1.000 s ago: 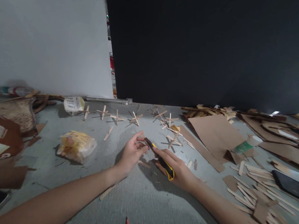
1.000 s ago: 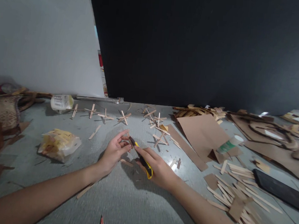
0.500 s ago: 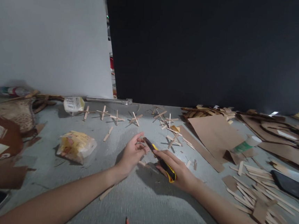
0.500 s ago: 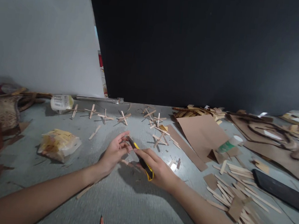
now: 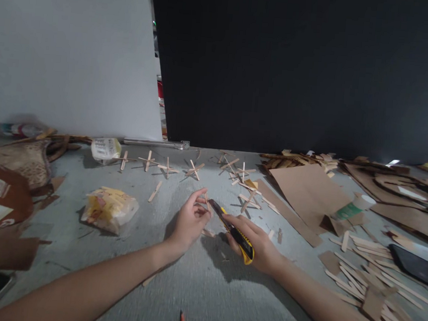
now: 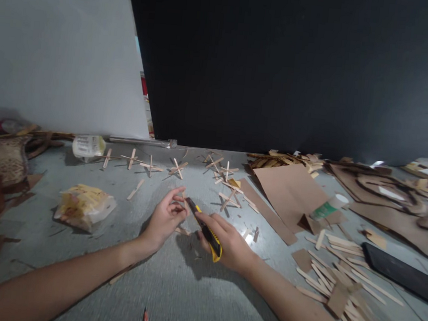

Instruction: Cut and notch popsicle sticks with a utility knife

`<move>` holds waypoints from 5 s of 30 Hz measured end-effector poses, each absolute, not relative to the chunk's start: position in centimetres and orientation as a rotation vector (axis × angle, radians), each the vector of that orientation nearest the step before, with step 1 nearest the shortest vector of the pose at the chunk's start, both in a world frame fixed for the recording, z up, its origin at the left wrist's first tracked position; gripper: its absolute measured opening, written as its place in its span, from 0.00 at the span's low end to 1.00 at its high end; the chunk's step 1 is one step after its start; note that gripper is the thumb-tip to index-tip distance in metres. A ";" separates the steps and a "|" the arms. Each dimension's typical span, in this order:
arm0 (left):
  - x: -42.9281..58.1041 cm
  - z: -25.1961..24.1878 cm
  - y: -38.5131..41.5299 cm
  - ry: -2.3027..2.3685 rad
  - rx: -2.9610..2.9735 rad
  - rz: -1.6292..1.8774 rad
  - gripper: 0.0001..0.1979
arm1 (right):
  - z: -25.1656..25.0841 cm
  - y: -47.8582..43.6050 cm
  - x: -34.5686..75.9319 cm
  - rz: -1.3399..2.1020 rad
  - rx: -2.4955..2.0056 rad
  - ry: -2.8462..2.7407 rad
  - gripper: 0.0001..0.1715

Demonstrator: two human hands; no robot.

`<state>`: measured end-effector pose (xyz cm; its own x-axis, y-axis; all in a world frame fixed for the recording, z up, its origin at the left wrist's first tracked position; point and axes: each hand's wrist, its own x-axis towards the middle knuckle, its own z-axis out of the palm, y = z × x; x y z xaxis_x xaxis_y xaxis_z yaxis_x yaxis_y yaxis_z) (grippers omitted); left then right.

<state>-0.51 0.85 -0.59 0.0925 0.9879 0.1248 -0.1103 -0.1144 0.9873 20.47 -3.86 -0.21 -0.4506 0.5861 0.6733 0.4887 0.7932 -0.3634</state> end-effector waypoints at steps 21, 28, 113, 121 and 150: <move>0.0 -0.2 -0.1 1.066 1.329 1.326 0.29 | 0.1 -4.2 20.5 0.013 -0.790 -2.200 0.30; 0.0 0.0 -0.4 1.089 1.359 1.325 0.29 | 0.4 -4.4 20.3 -0.113 -0.771 -2.262 0.35; -0.2 -0.5 0.2 1.066 1.336 1.178 0.36 | -0.1 -4.1 20.5 -0.008 -0.772 -2.120 0.25; -0.3 -0.6 0.2 1.063 1.350 1.173 0.40 | 0.5 -4.2 20.2 -0.007 -0.736 -2.125 0.26; 0.0 -0.4 0.3 1.061 1.337 1.158 0.16 | 0.4 -4.5 20.3 -0.014 -0.774 -2.037 0.29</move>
<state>-0.02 0.28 -0.42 0.1466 0.9858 0.0825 -0.0039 -0.0828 0.9966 20.31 -4.52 0.42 -0.3732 0.5167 0.7706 0.5272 0.8016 -0.2821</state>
